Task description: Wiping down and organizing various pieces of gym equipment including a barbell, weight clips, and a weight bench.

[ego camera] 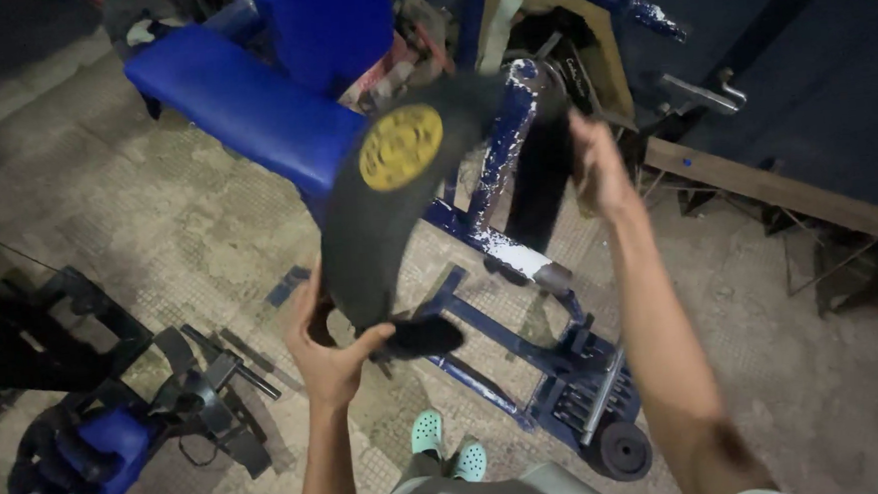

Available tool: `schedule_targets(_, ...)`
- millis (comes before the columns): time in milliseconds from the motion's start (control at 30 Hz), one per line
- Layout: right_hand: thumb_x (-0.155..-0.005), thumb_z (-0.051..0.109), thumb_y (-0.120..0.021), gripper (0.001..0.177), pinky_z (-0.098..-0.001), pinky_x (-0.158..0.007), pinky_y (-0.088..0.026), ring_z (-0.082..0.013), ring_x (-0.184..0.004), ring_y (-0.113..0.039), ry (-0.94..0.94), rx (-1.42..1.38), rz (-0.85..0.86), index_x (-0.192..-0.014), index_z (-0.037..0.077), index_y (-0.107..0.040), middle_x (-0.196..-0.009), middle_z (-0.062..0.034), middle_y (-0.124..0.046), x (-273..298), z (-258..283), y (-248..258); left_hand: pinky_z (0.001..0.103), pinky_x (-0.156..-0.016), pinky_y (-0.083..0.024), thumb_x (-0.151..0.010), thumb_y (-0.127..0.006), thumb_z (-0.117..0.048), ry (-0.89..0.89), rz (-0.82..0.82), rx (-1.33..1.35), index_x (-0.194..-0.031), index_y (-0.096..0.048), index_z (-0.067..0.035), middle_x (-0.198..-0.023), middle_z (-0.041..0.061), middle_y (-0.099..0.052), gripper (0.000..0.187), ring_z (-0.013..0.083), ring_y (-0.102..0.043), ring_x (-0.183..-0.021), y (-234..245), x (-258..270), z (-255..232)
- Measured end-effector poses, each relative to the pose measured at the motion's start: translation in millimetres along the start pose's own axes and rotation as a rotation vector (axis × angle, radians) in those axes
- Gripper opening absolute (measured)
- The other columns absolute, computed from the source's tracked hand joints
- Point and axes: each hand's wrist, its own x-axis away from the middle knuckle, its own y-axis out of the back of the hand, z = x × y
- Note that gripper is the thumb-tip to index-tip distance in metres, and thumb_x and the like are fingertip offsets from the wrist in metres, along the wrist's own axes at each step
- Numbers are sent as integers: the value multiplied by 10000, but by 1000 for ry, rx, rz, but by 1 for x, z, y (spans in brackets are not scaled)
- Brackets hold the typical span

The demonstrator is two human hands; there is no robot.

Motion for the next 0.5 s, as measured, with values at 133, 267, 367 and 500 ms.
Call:
schedule_targets(133,-966,408,-473,510,-381,-1102,-400,-223,-1218,-583,-157,-139,-17,-1308,48,-584,-1325,-69,-647,-3,-68,-5,357,-1115,-461,-669,-968,-282,7,-1,138,-1524,-465,31,-1400,81,-575,1040,221,-588,-1299,2,9,20)
schedule_targets(267,-945,336,-481,414,-371,-1046,-405,-211,-1141,-580,-103,-284,97,-1229,63,-606,-1217,-42,-663,-3,-83,-24,380,-1119,-445,-658,-966,-233,-66,-12,-56,-1559,-464,17,-1362,124,-561,1061,260,-570,-1290,7,7,9)
schedule_targets(367,-996,339,-494,366,-388,-984,-404,-231,-1079,-554,-46,-303,146,-1201,52,-596,-1153,-64,-637,-3,-116,-6,380,-1119,-461,-717,-945,-248,-54,-5,-30,-1570,-429,17,-1415,127,-538,1031,264,-564,-1333,14,12,2)
schedule_targets(500,-1018,384,-509,396,-401,-999,-429,-244,-1095,-554,-59,-251,100,-1215,48,-581,-1172,-74,-624,20,-95,-28,379,-1092,-486,-729,-959,-254,-66,-1,-17,-1538,-430,10,-1386,124,-506,1002,279,-569,-1309,21,12,-3)
